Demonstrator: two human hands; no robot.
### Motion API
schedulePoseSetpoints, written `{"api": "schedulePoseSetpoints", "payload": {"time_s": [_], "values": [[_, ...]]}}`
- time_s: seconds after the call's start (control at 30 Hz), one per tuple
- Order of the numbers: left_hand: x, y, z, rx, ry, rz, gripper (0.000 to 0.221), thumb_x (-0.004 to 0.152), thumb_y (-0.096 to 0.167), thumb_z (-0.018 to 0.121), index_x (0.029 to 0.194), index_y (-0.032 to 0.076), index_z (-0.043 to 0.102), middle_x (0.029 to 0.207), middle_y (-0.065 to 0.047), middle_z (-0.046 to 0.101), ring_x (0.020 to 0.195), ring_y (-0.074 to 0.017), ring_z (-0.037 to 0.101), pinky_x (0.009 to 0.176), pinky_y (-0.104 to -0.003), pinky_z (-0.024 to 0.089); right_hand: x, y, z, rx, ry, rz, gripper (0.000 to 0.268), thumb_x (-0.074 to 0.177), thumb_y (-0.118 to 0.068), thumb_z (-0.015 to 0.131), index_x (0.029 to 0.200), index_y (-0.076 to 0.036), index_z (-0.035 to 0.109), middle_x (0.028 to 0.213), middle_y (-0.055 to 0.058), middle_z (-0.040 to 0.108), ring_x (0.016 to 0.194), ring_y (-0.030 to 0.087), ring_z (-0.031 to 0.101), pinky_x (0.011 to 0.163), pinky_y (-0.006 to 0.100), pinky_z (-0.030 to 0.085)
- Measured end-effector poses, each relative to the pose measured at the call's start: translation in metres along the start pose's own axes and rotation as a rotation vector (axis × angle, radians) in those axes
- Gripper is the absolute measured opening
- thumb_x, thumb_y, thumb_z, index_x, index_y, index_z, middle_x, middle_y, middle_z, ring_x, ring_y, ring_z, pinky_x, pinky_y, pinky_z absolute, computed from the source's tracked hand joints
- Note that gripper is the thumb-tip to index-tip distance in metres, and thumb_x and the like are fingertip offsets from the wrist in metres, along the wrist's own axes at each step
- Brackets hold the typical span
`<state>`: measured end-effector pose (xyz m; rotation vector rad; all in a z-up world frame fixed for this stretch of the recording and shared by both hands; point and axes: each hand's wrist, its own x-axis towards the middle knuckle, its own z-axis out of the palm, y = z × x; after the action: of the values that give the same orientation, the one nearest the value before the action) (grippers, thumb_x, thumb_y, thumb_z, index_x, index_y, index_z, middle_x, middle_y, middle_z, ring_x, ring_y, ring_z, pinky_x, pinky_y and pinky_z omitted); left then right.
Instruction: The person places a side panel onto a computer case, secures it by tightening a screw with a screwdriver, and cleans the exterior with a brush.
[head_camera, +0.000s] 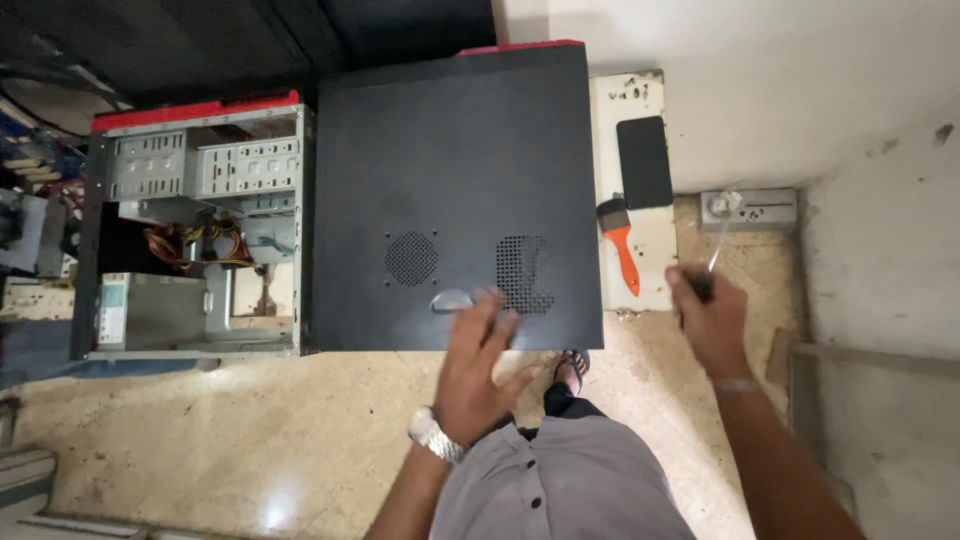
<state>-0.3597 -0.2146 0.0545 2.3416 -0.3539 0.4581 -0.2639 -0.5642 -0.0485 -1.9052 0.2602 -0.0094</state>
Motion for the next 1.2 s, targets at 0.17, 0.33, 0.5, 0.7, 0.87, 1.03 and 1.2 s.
{"api": "schedulePoseSetpoints", "payload": {"time_s": [0.17,0.33,0.5,0.7,0.87,1.03,1.2], "values": [[-0.015,0.044,-0.002,-0.992,-0.296,-0.620,0.031,0.108,0.026,0.076,0.122,-0.001,0.085,0.100,-0.014,0.086,0.079,-0.0243,0.082,0.067,-0.034,0.067,-0.131,-0.076,0.038,0.156,-0.137,-0.192,0.013,0.106,-0.014,0.078,0.109,-0.001,0.078,0.092,0.015,0.070,0.085,0.026,0.067,0.080,0.042,0.055],[-0.071,0.009,0.017,-1.531,-0.455,-1.061,0.024,0.109,0.023,0.080,0.108,-0.001,0.079,0.084,-0.010,0.074,0.068,-0.0219,0.071,0.066,-0.034,0.058,-0.208,-0.080,0.099,0.107,-0.063,-0.372,0.009,0.105,-0.011,0.077,0.112,-0.006,0.079,0.105,0.010,0.066,0.093,0.020,0.068,0.088,0.032,0.055],[-0.103,-0.017,0.009,-1.626,-0.442,-1.170,0.025,0.108,0.020,0.080,0.119,-0.002,0.081,0.097,-0.011,0.081,0.081,-0.0217,0.075,0.072,-0.034,0.066,-0.252,-0.075,0.142,0.079,0.088,-0.291,0.012,0.108,-0.014,0.076,0.117,-0.008,0.082,0.111,0.004,0.068,0.105,0.018,0.069,0.095,0.032,0.056],[-0.130,-0.031,0.011,-1.552,-0.388,-1.309,0.022,0.104,0.021,0.085,0.109,0.001,0.082,0.093,-0.008,0.079,0.076,-0.0177,0.069,0.070,-0.031,0.060,-0.282,-0.066,0.178,0.020,0.242,-0.248,0.013,0.107,-0.012,0.079,0.119,-0.011,0.084,0.102,0.004,0.066,0.091,0.015,0.065,0.081,0.029,0.054],[-0.140,-0.034,0.017,-1.564,-0.419,-1.275,0.019,0.106,0.014,0.081,0.114,-0.003,0.082,0.093,-0.010,0.081,0.076,-0.0174,0.074,0.068,-0.028,0.060,-0.303,-0.075,0.174,-0.054,0.252,-0.228,0.017,0.109,-0.015,0.076,0.124,-0.008,0.078,0.103,0.007,0.065,0.095,0.019,0.066,0.083,0.031,0.055],[-0.113,-0.037,0.038,-1.583,-0.317,-1.221,0.016,0.105,0.015,0.080,0.113,0.002,0.082,0.098,-0.012,0.083,0.080,-0.0215,0.076,0.074,-0.034,0.064,-0.342,-0.089,0.147,-0.177,0.189,-0.109,0.038,0.108,-0.025,0.073,0.141,-0.005,0.075,0.115,0.007,0.069,0.096,0.019,0.069,0.077,0.034,0.054],[-0.076,-0.018,0.051,-1.648,-0.336,-1.149,0.022,0.109,0.017,0.075,0.113,-0.004,0.078,0.111,-0.024,0.084,0.096,-0.0357,0.082,0.089,-0.047,0.069,-0.372,-0.089,0.135,-0.141,0.318,-0.152,0.031,0.105,-0.007,0.076,0.133,0.005,0.076,0.120,0.015,0.072,0.066,0.019,0.075,0.063,0.030,0.062]]}}
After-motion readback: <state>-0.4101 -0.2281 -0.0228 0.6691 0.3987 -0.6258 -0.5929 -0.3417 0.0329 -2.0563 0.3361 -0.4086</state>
